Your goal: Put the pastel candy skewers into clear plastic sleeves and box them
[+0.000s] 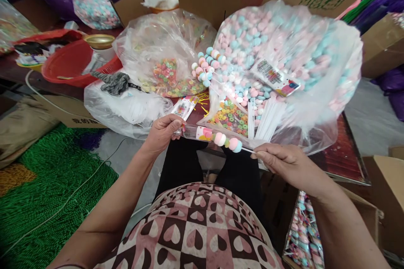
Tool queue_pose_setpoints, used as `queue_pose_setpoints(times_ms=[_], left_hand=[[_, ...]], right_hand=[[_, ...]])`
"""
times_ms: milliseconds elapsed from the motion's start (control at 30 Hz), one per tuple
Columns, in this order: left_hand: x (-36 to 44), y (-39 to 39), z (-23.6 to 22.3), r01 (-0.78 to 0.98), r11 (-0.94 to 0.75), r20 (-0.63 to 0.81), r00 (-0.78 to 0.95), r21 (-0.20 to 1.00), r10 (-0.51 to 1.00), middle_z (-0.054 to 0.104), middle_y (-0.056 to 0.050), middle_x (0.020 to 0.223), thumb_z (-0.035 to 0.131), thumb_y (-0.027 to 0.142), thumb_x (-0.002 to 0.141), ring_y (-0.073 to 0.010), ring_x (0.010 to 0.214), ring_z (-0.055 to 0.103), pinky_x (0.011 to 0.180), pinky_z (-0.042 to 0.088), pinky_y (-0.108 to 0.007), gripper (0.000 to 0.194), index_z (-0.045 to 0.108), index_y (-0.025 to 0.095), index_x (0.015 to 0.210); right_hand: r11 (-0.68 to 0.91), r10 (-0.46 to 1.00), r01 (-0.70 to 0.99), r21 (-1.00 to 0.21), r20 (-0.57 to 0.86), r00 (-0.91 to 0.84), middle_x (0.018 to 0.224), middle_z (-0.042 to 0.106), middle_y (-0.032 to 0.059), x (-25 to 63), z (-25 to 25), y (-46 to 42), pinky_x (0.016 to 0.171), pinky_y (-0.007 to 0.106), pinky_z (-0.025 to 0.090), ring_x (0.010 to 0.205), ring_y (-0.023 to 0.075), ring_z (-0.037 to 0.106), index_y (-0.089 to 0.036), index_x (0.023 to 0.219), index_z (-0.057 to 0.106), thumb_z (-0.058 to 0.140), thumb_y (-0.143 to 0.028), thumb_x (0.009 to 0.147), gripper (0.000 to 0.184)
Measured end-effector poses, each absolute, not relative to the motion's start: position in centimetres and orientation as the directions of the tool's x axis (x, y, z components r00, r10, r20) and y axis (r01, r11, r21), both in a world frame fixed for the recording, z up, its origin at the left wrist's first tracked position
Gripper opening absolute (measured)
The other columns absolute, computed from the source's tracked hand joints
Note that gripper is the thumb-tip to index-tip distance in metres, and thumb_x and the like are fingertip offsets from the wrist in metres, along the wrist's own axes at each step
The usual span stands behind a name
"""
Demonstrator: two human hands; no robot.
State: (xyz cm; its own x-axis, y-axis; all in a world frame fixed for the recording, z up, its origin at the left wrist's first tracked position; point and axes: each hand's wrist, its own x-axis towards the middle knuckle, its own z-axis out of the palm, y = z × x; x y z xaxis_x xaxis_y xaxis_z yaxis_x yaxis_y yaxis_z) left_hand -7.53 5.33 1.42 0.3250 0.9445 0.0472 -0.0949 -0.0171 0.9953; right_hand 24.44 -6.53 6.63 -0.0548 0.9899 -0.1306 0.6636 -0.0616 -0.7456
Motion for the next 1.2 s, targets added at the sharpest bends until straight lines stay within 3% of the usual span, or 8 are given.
queue_pose_setpoints(times_ms=[233, 467, 600, 700, 800, 967, 1067, 1200], left_hand=[[-7.3, 5.2, 2.3, -0.038, -0.077, 0.086, 0.360, 0.996, 0.929, 0.056, 0.003, 0.055, 0.069, 0.047, 0.081, -0.0060, 0.043, 0.044, 0.043, 0.034, -0.020, 0.029, 0.071, 0.018, 0.077], [-6.2, 5.7, 3.5, -0.284, 0.100, -0.021, 0.270, 0.954, 0.963, 0.057, 0.003, 0.060, 0.079, 0.048, 0.070, -0.0066, 0.050, 0.051, 0.048, 0.043, -0.019, 0.035, 0.064, 0.017, 0.068], [-6.0, 5.9, 5.0, -0.356, 0.220, -0.111, 0.302, 0.908, 0.947, 0.051, 0.006, 0.056, 0.082, 0.045, 0.067, -0.0026, 0.038, 0.036, 0.037, 0.033, -0.019, 0.034, 0.063, 0.017, 0.071], [-6.2, 6.3, 5.9, -0.263, 0.252, -0.144, 0.370, 0.931, 0.918, 0.054, 0.005, 0.059, 0.082, 0.041, 0.067, -0.0013, 0.038, 0.032, 0.034, 0.026, -0.017, 0.030, 0.067, 0.017, 0.075], [-6.5, 6.7, 6.6, -0.085, 0.176, -0.124, 0.424, 0.981, 0.897, 0.058, 0.002, 0.063, 0.081, 0.040, 0.069, -0.0030, 0.043, 0.037, 0.036, 0.025, -0.018, 0.027, 0.070, 0.016, 0.075], [-7.0, 6.7, 7.4, 0.072, -0.117, 0.082, 0.371, 0.991, 0.925, 0.066, -0.001, 0.074, 0.075, 0.038, 0.077, -0.0101, 0.066, 0.054, 0.060, 0.043, -0.021, 0.022, 0.074, 0.016, 0.078], [-6.8, 6.5, 8.2, -0.021, -0.096, 0.098, 0.331, 0.995, 0.939, 0.069, -0.004, 0.084, 0.074, 0.048, 0.077, -0.0155, 0.080, 0.060, 0.072, 0.048, -0.025, 0.031, 0.075, 0.017, 0.083], [-5.8, 5.9, 9.2, -0.371, 0.081, 0.039, 0.305, 0.925, 0.952, 0.069, -0.009, 0.095, 0.064, 0.071, 0.072, -0.0274, 0.101, 0.064, 0.073, 0.051, -0.034, 0.058, 0.071, 0.022, 0.101]], right_hand=[[0.020, 1.000, 0.640, -0.769, 0.004, -0.027, 0.060, 0.068, 0.0037, 22.2, 5.0, -6.3, 0.051, 0.024, 0.047, 0.051, 0.0140, 0.059, -0.018, 0.082, 0.077, 0.062, -0.063, 0.081, 0.048], [-0.061, 0.998, 0.415, -0.908, -0.063, 0.008, 0.052, 0.057, -0.0024, 20.6, 4.0, -5.9, 0.043, 0.022, 0.038, 0.045, 0.0100, 0.047, -0.020, 0.088, 0.076, 0.067, -0.055, 0.080, 0.038], [-0.114, 0.993, 0.323, -0.940, -0.103, 0.050, 0.049, 0.051, -0.0039, 20.2, 3.3, -6.0, 0.038, 0.021, 0.030, 0.040, 0.0087, 0.039, -0.020, 0.090, 0.076, 0.062, -0.060, 0.081, 0.043], [-0.044, 0.998, 0.410, -0.911, -0.021, 0.059, 0.055, 0.059, -0.0015, 20.2, 3.0, -6.0, 0.042, 0.023, 0.038, 0.044, 0.0107, 0.047, -0.022, 0.087, 0.077, 0.063, -0.057, 0.082, 0.038], [0.040, 0.996, 0.463, -0.885, 0.071, 0.051, 0.056, 0.062, -0.0012, 20.0, 2.8, -5.7, 0.048, 0.024, 0.045, 0.048, 0.0120, 0.054, -0.022, 0.089, 0.077, 0.063, -0.049, 0.084, 0.031], [0.019, 0.999, 0.421, -0.907, 0.039, 0.037, 0.056, 0.063, -0.0013, 19.1, 2.2, -5.2, 0.051, 0.024, 0.048, 0.050, 0.0122, 0.056, -0.022, 0.088, 0.076, 0.064, -0.045, 0.084, 0.027], [-0.046, 0.999, 0.287, -0.957, -0.043, 0.015, 0.056, 0.062, -0.0016, 18.6, 1.8, -5.0, 0.047, 0.023, 0.046, 0.049, 0.0115, 0.053, -0.021, 0.091, 0.075, 0.066, -0.049, 0.082, 0.031], [-0.138, 0.990, 0.073, -0.988, -0.135, 0.036, 0.053, 0.059, -0.0015, 17.8, 1.3, -4.8, 0.043, 0.022, 0.040, 0.048, 0.0109, 0.050, -0.020, 0.088, 0.075, 0.070, -0.053, 0.078, 0.035]])
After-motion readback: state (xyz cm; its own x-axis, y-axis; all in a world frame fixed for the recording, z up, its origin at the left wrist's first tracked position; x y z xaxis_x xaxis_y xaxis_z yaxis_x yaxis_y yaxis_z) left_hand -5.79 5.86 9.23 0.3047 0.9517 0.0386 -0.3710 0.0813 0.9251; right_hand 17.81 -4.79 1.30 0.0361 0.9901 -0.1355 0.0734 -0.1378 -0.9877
